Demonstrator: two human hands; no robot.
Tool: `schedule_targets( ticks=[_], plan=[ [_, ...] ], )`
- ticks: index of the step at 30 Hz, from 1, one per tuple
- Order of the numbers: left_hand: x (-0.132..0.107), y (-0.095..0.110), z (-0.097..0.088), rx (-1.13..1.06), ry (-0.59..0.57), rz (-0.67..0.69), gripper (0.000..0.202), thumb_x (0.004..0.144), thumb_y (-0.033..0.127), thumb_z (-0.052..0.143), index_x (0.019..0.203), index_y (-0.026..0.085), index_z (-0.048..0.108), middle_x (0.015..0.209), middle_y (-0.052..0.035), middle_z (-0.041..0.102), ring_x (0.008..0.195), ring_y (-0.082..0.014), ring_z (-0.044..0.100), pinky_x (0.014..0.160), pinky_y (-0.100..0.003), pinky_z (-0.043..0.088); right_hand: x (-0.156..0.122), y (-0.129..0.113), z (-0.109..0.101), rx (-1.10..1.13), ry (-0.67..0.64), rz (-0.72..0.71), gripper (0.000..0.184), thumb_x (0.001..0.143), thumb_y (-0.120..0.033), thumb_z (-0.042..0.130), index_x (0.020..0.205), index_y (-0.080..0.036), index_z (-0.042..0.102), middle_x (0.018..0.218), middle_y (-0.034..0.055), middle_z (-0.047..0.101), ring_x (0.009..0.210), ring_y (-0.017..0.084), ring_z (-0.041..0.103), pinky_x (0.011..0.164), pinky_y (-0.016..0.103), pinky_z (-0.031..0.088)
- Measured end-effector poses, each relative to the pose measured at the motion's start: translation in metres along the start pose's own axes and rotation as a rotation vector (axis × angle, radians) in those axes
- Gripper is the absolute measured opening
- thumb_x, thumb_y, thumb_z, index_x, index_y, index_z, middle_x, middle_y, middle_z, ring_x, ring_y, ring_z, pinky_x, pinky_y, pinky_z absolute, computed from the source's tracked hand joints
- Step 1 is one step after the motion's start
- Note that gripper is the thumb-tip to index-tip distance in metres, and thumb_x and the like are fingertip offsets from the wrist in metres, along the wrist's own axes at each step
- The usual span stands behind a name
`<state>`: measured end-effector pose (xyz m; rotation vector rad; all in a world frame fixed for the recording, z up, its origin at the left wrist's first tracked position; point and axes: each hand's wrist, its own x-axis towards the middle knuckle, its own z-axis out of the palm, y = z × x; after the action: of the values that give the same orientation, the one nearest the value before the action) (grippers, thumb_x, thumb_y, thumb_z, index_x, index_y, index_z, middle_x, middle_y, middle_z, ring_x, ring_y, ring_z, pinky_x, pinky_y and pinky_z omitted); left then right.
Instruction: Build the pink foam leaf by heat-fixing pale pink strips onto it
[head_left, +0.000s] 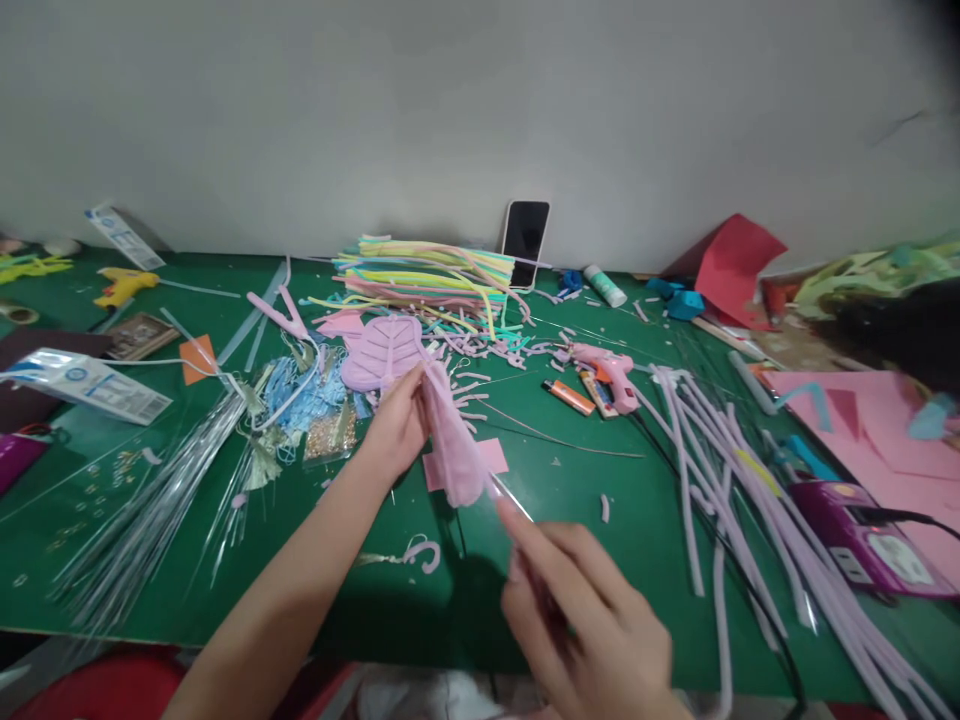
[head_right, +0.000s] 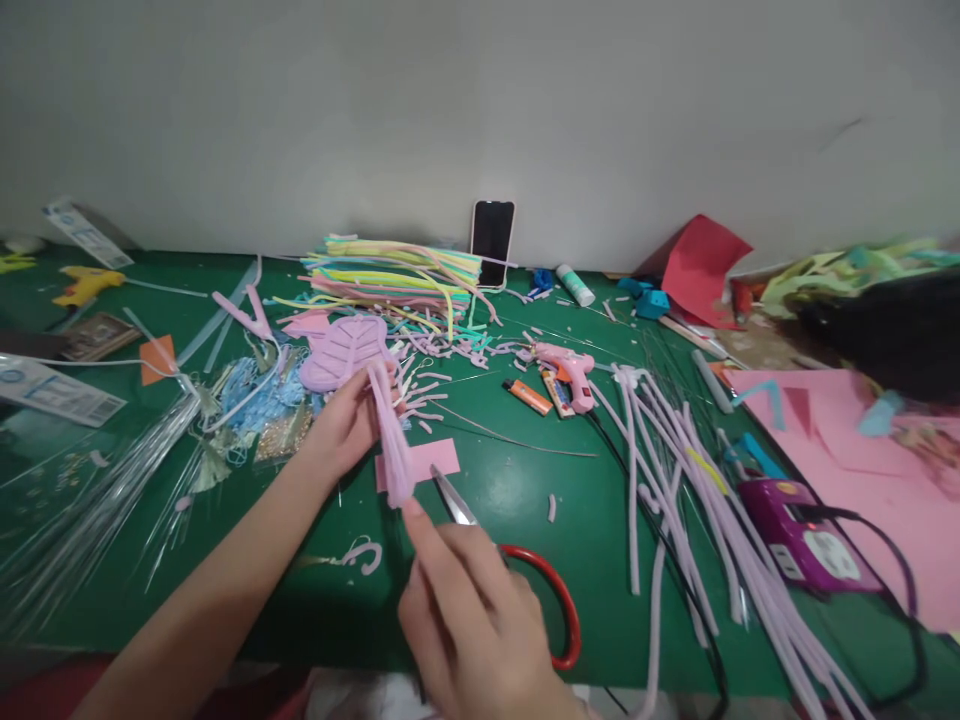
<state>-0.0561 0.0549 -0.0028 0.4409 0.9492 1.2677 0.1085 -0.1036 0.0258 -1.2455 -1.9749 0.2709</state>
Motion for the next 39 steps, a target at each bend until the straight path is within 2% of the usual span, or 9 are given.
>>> schedule_targets(
  ticks=[3, 6, 12, 15, 18, 23, 29, 34, 39],
  plan=[
    [-0.004, 0.005, 0.003, -0.044, -0.057, -0.080, 0.033, 0.073, 0.046, 0.066, 0.061, 0.018, 0.054, 0.052, 0.0047, 0.046, 0.047, -0.0088, 0.048, 0.057, -0.025, 0.050, 0.008, -0.005, -0.008, 0.068, 0.116, 0.098, 0.055, 0.085, -0.009, 0.052, 0.135, -0.032, 0.048, 0.085, 0.0043, 0.063, 0.064, 0.013, 0.062, 0.055, 0.023, 0.054],
    [-0.008, 0.009, 0.002, -0.178, -0.150, -0.156, 0.036, 0.073, 0.052, 0.059, 0.060, 0.019, 0.051, 0.058, 0.0003, 0.051, 0.059, -0.0141, 0.056, 0.065, -0.031, 0.054, 0.002, -0.002, 0.006, 0.144, 0.048, 0.092, 0.049, 0.086, -0.009, 0.050, 0.132, -0.028, 0.051, 0.088, 0.0043, 0.062, 0.059, 0.010, 0.060, 0.053, 0.020, 0.053],
    [-0.009, 0.008, -0.003, -0.348, -0.207, -0.194, 0.012, 0.071, 0.022, 0.054, 0.080, 0.018, 0.062, 0.073, -0.0016, 0.063, 0.074, -0.0156, 0.065, 0.081, -0.035, 0.053, -0.028, 0.003, 0.035, 0.090, -0.125, 0.039, 0.045, 0.087, -0.010, 0.046, 0.131, -0.016, 0.052, 0.092, 0.0087, 0.065, 0.074, 0.013, 0.066, 0.066, 0.022, 0.057],
    [-0.006, 0.008, -0.006, -0.240, -0.234, -0.235, 0.016, 0.073, 0.014, 0.058, 0.088, 0.017, 0.064, 0.083, -0.0047, 0.069, 0.085, -0.0194, 0.068, 0.085, -0.039, 0.052, -0.034, 0.003, 0.037, 0.052, -0.172, -0.004, 0.043, 0.087, -0.012, 0.046, 0.129, -0.014, 0.054, 0.096, 0.0108, 0.066, 0.073, 0.014, 0.067, 0.064, 0.023, 0.058],
    [-0.004, 0.012, -0.009, -0.008, -0.281, -0.272, 0.016, 0.080, 0.025, 0.063, 0.093, 0.016, 0.065, 0.097, -0.0112, 0.071, 0.093, -0.0247, 0.068, 0.082, -0.040, 0.053, -0.035, 0.004, 0.038, -0.005, -0.184, -0.022, 0.041, 0.087, -0.012, 0.043, 0.126, -0.011, 0.057, 0.094, 0.0114, 0.067, 0.067, 0.015, 0.066, 0.058, 0.024, 0.057],
    [-0.010, 0.019, -0.014, 0.431, -0.137, -0.172, 0.040, 0.074, 0.050, 0.071, 0.090, 0.014, 0.070, 0.062, -0.0017, 0.065, 0.055, -0.0125, 0.060, 0.050, -0.020, 0.043, -0.039, 0.003, 0.041, -0.115, -0.231, 0.017, 0.043, 0.087, -0.012, 0.041, 0.128, -0.009, 0.056, 0.092, 0.0110, 0.068, 0.057, 0.014, 0.064, 0.051, 0.023, 0.054],
    [-0.012, 0.022, -0.012, 0.498, -0.147, -0.231, 0.043, 0.069, 0.051, 0.074, 0.085, 0.011, 0.073, 0.072, -0.0050, 0.070, 0.060, -0.0113, 0.060, 0.052, -0.019, 0.043, -0.045, -0.001, 0.048, -0.104, -0.173, -0.063, 0.042, 0.087, -0.012, 0.039, 0.124, -0.007, 0.058, 0.087, 0.0087, 0.069, 0.048, 0.011, 0.059, 0.041, 0.022, 0.045],
    [-0.011, 0.021, -0.012, 0.505, -0.145, -0.247, 0.021, 0.072, 0.030, 0.074, 0.083, 0.013, 0.074, 0.079, -0.0038, 0.072, 0.066, -0.0092, 0.062, 0.055, -0.015, 0.043, -0.048, -0.003, 0.049, -0.090, -0.131, -0.061, 0.041, 0.087, -0.011, 0.039, 0.122, -0.008, 0.059, 0.087, 0.0087, 0.068, 0.049, 0.011, 0.059, 0.041, 0.023, 0.045],
    [-0.010, 0.020, -0.013, 0.508, -0.133, -0.248, 0.016, 0.074, 0.026, 0.072, 0.081, 0.013, 0.074, 0.074, -0.0034, 0.072, 0.063, -0.0092, 0.062, 0.053, -0.016, 0.043, -0.047, -0.003, 0.045, -0.023, -0.081, -0.068, 0.052, 0.086, -0.009, 0.042, 0.138, -0.012, 0.044, 0.088, 0.0079, 0.067, 0.057, 0.012, 0.062, 0.048, 0.022, 0.050]
  ],
)
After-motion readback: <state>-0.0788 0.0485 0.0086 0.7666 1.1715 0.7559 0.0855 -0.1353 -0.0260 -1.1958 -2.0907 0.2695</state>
